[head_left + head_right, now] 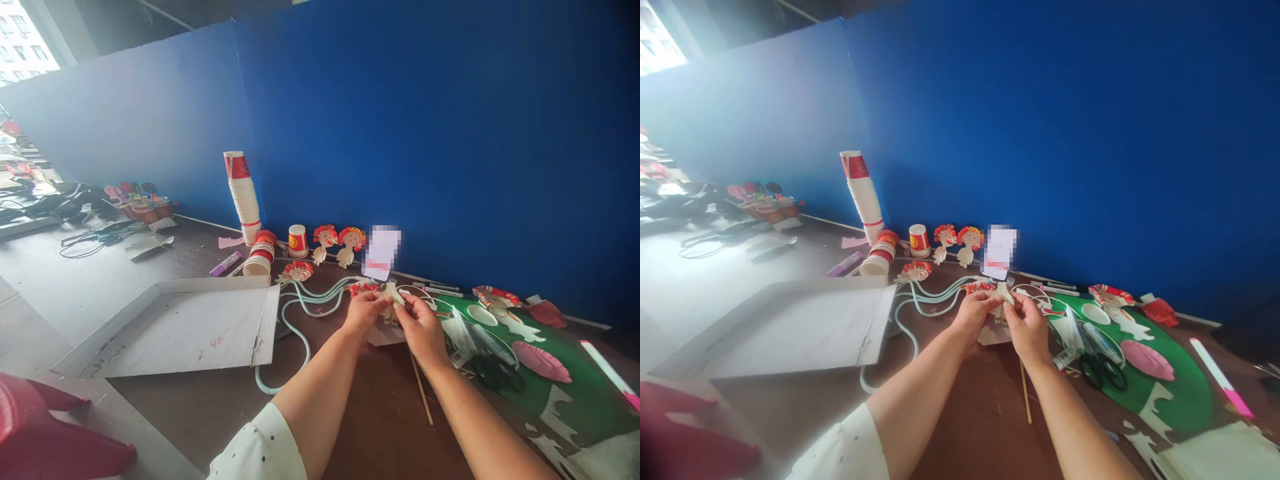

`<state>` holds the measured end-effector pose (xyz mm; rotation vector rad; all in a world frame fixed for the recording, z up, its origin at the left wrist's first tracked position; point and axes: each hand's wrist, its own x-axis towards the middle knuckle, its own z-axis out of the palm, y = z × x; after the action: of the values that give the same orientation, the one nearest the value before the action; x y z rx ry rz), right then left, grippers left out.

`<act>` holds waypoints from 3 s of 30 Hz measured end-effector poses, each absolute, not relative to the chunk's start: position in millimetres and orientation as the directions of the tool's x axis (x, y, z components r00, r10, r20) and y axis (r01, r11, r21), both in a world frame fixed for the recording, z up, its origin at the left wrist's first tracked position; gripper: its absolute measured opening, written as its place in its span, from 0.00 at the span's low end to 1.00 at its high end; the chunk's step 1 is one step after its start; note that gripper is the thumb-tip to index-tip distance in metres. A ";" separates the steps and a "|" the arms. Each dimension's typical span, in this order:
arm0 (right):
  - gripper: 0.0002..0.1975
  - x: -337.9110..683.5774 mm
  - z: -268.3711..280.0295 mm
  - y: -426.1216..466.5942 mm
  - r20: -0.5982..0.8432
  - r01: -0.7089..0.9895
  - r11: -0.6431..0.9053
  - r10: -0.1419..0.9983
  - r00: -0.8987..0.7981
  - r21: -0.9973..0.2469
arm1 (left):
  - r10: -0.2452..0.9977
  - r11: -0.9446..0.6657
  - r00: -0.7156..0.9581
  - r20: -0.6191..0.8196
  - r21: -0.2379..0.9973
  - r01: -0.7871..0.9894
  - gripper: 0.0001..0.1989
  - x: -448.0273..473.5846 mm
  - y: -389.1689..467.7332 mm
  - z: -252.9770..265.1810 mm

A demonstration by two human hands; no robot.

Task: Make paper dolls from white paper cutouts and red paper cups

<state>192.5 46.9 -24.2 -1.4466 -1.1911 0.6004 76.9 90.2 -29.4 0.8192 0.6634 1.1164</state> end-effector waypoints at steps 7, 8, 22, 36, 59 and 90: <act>0.22 191.2 -24.7 46.7 0.205 0.203 0.143 0.922 0.329 -0.969 | 0.957 0.238 0.268 -0.115 0.837 -0.493 0.25 78.2 91.3 -29.7; 0.22 191.2 -25.6 46.9 0.196 0.183 0.142 0.928 0.317 -0.973 | 0.959 0.235 0.258 -0.117 0.837 -0.493 0.25 78.3 91.3 -29.7; 0.21 192.6 -25.8 44.2 0.137 0.257 0.070 0.957 0.256 -0.964 | 0.965 0.233 0.231 -0.127 0.822 -0.519 0.24 76.9 90.3 -26.2; 0.17 186.7 -15.6 38.5 0.137 0.320 0.059 0.964 0.226 -0.946 | 0.965 0.234 0.229 -0.129 0.814 -0.532 0.24 74.6 85.9 -18.9; 0.28 202.7 -34.9 50.7 0.246 0.399 0.037 0.838 0.487 -0.916 | 0.949 0.304 0.251 -0.190 0.756 -0.580 0.18 75.2 90.2 -20.1; 0.14 205.5 -31.9 60.7 -0.034 -0.187 0.069 0.868 0.496 -0.980 | 0.933 0.297 0.316 -0.172 0.864 -0.406 0.07 72.6 84.5 -16.0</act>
<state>205.5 60.7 -31.9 -1.2536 -0.6937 0.8981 72.6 84.5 -16.0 0.8161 0.7872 1.0234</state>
